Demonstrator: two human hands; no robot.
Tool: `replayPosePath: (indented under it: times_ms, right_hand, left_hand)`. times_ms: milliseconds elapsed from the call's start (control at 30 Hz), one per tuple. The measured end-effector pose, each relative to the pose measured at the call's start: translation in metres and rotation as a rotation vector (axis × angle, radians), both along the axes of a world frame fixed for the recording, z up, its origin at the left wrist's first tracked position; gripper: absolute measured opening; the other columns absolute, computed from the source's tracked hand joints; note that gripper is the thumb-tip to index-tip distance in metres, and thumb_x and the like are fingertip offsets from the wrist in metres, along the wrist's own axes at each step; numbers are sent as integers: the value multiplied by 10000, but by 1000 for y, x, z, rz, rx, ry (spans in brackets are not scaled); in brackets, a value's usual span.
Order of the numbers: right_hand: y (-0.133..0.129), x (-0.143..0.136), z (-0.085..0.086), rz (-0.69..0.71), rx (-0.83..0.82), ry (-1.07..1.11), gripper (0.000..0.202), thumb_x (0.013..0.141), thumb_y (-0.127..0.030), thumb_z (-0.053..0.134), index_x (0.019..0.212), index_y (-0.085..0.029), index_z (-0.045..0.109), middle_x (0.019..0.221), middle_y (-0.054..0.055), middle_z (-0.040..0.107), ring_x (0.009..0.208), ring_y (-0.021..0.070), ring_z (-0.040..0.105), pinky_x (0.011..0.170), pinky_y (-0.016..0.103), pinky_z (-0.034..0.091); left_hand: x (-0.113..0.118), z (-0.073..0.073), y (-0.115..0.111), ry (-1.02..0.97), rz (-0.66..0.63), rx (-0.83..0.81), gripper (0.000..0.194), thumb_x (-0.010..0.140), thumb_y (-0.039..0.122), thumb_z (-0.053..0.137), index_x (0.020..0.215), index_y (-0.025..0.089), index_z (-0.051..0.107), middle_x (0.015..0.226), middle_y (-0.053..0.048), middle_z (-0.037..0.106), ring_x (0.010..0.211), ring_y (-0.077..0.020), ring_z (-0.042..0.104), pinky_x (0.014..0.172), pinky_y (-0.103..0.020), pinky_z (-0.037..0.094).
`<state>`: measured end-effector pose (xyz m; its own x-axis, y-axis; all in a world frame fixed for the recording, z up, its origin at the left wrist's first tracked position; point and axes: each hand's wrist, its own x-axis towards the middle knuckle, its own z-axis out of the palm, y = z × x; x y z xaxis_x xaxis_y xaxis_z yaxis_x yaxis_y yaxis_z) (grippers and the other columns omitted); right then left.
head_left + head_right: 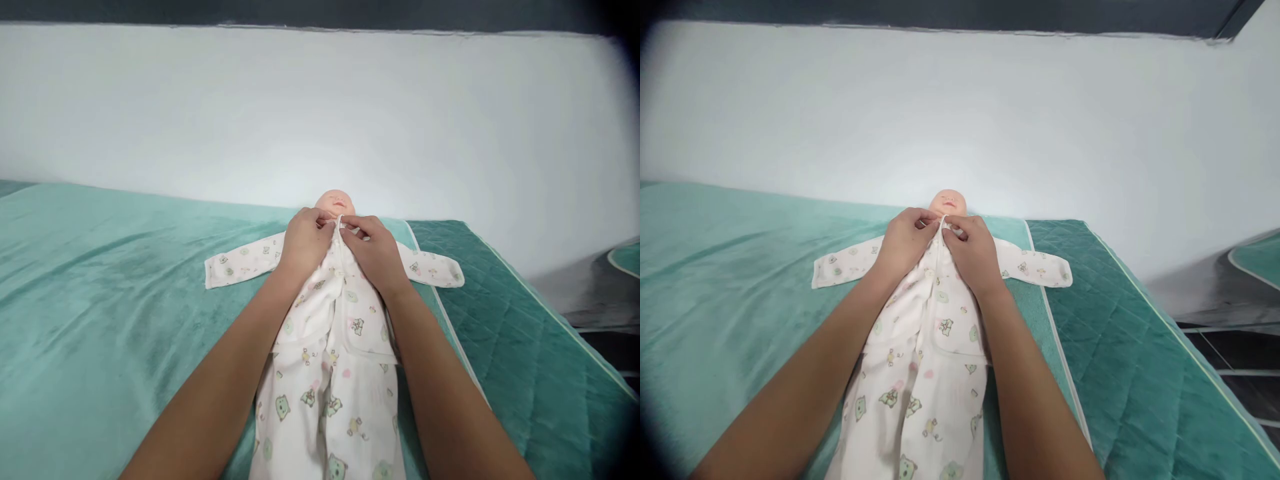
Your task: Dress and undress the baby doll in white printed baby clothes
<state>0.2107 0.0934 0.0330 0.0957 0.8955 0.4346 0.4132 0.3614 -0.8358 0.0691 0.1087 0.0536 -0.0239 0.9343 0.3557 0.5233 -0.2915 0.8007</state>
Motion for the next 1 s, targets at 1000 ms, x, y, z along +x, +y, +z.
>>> replayPosePath:
  times_ms: [1000]
  right_hand:
    - [-1, 0, 4, 58, -124, -93, 261, 791, -245, 610, 1042, -279, 671, 1224, 44, 570, 1180, 245, 481, 1059, 459, 350]
  left_hand:
    - [-3, -3, -5, -133, -113, -56, 162, 817, 238, 603, 976, 233, 630, 909, -12, 701, 795, -148, 630, 716, -284, 475]
